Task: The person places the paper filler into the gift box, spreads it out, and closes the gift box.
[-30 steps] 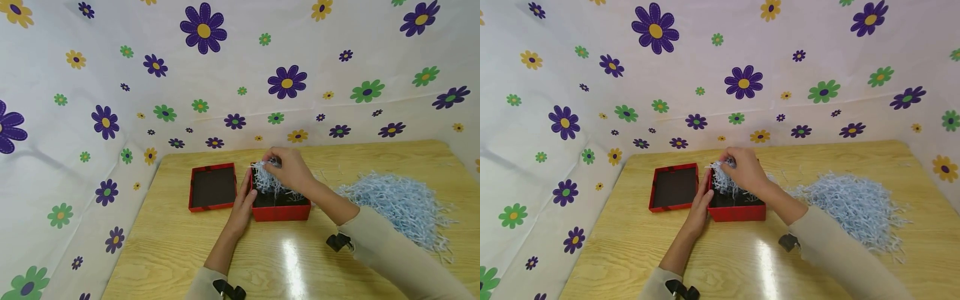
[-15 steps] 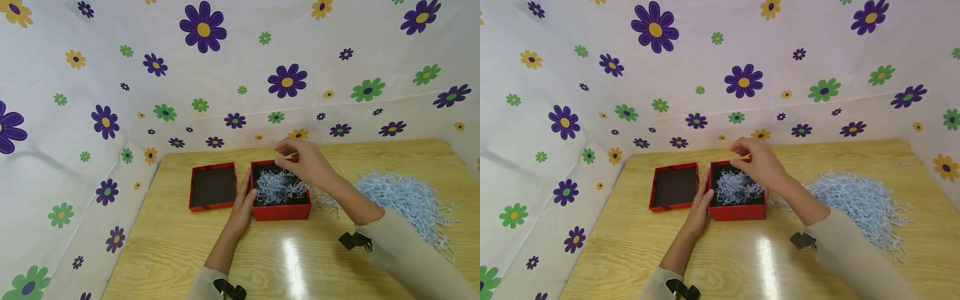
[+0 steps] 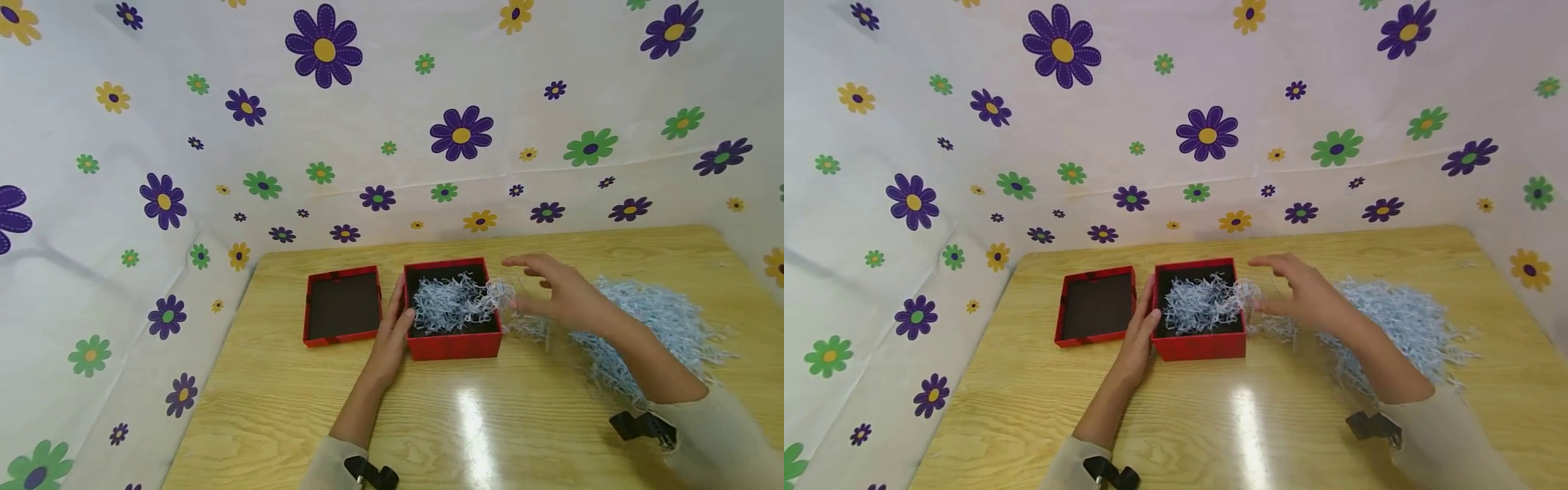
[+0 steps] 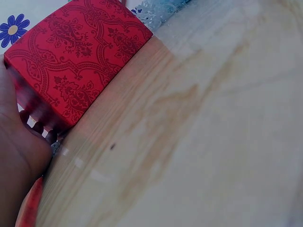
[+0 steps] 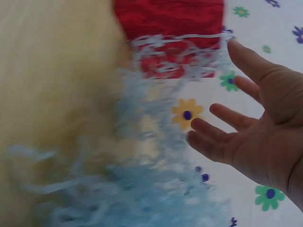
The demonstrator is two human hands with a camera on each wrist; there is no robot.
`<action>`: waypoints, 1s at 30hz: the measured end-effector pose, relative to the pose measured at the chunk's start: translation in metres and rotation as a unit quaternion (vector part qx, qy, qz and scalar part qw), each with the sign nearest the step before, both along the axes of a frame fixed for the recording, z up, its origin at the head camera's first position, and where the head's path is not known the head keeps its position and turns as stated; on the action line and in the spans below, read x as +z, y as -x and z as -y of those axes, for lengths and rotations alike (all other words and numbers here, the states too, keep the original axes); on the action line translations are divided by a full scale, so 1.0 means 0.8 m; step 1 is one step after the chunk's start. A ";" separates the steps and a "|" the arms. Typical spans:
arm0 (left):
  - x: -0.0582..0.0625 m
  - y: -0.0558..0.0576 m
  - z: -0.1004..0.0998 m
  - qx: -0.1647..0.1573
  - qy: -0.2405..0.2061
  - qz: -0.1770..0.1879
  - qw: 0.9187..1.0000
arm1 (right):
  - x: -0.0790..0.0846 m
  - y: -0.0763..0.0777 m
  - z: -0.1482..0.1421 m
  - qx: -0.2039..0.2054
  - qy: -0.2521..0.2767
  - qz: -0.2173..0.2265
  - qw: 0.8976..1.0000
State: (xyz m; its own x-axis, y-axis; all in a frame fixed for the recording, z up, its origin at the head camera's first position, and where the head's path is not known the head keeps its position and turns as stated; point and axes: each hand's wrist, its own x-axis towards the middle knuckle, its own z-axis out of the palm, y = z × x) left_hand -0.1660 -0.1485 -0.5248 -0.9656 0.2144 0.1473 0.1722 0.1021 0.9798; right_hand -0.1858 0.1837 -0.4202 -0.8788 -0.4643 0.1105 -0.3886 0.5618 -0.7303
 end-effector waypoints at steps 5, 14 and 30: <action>0.000 0.000 0.002 0.002 -0.006 0.000 1.000 | -0.039 -0.012 0.002 0.029 0.002 0.007 1.000; -0.003 -0.003 -0.001 0.002 -0.011 0.008 1.000 | -0.044 -0.021 0.014 -0.070 0.048 -0.076 0.994; -0.003 0.002 0.001 -0.003 -0.013 -0.001 1.000 | 0.099 -0.011 0.047 -0.100 0.151 -0.113 0.977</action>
